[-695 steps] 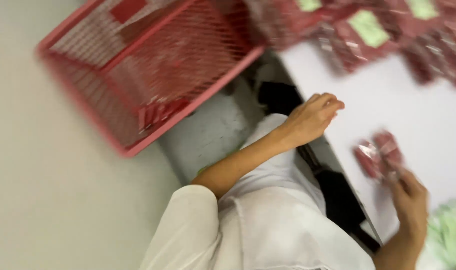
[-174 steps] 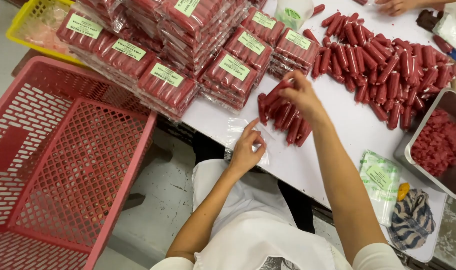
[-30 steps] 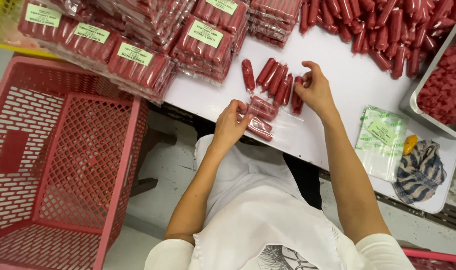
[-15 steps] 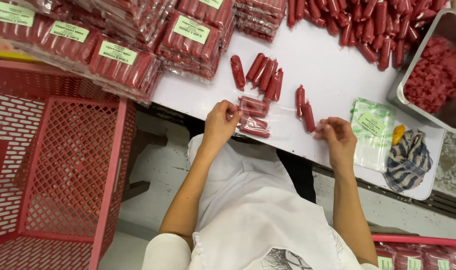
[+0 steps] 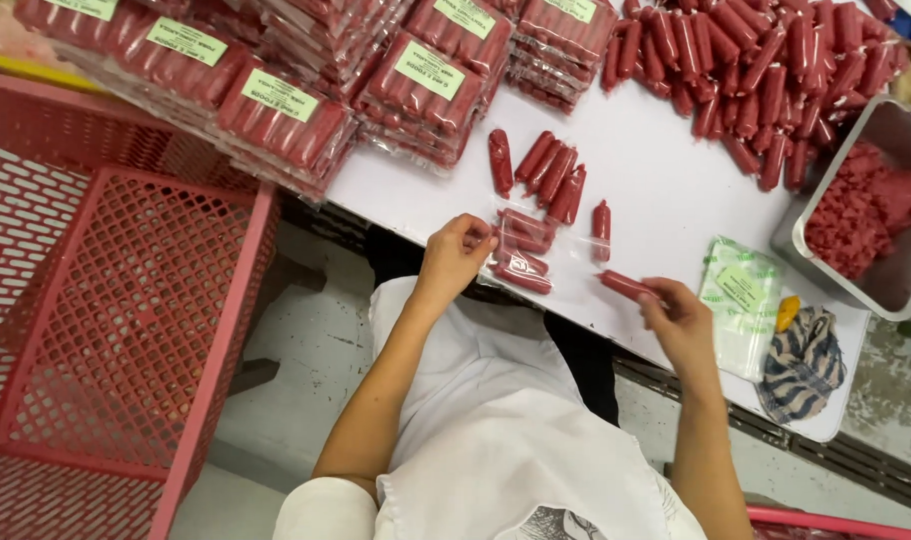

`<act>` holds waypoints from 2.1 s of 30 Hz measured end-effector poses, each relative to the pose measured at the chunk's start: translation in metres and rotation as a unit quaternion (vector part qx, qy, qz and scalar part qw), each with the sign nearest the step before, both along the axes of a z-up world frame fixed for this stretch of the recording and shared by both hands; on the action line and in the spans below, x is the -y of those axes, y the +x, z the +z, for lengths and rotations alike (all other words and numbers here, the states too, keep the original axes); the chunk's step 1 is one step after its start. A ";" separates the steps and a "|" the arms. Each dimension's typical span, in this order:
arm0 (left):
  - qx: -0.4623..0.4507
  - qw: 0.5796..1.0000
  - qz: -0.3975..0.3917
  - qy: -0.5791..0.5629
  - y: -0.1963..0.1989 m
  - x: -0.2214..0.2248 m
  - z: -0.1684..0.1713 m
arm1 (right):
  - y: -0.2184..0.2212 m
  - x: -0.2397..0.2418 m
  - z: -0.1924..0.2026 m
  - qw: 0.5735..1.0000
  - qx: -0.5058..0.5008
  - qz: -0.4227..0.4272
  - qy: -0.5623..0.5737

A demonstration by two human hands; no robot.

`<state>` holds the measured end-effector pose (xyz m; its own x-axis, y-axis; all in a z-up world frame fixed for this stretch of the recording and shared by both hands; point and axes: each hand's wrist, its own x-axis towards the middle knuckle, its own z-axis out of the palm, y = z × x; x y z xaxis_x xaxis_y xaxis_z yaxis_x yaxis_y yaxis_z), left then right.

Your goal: Manually counting and placing small red sausages into plastic bags for retail packaging.

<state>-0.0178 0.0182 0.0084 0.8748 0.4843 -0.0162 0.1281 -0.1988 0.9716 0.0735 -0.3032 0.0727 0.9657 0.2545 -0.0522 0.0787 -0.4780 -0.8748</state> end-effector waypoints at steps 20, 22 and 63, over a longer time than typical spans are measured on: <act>-0.004 0.984 -0.020 0.177 -0.002 0.009 0.017 | -0.017 -0.113 -0.037 0.976 0.090 0.189 -0.064; 0.104 0.974 0.032 0.201 -0.004 0.028 0.033 | -0.030 -0.096 -0.009 0.973 0.012 0.215 -0.077; 0.129 0.821 0.058 0.553 0.034 0.064 -0.005 | -0.028 -0.065 -0.087 0.831 0.460 0.207 -0.235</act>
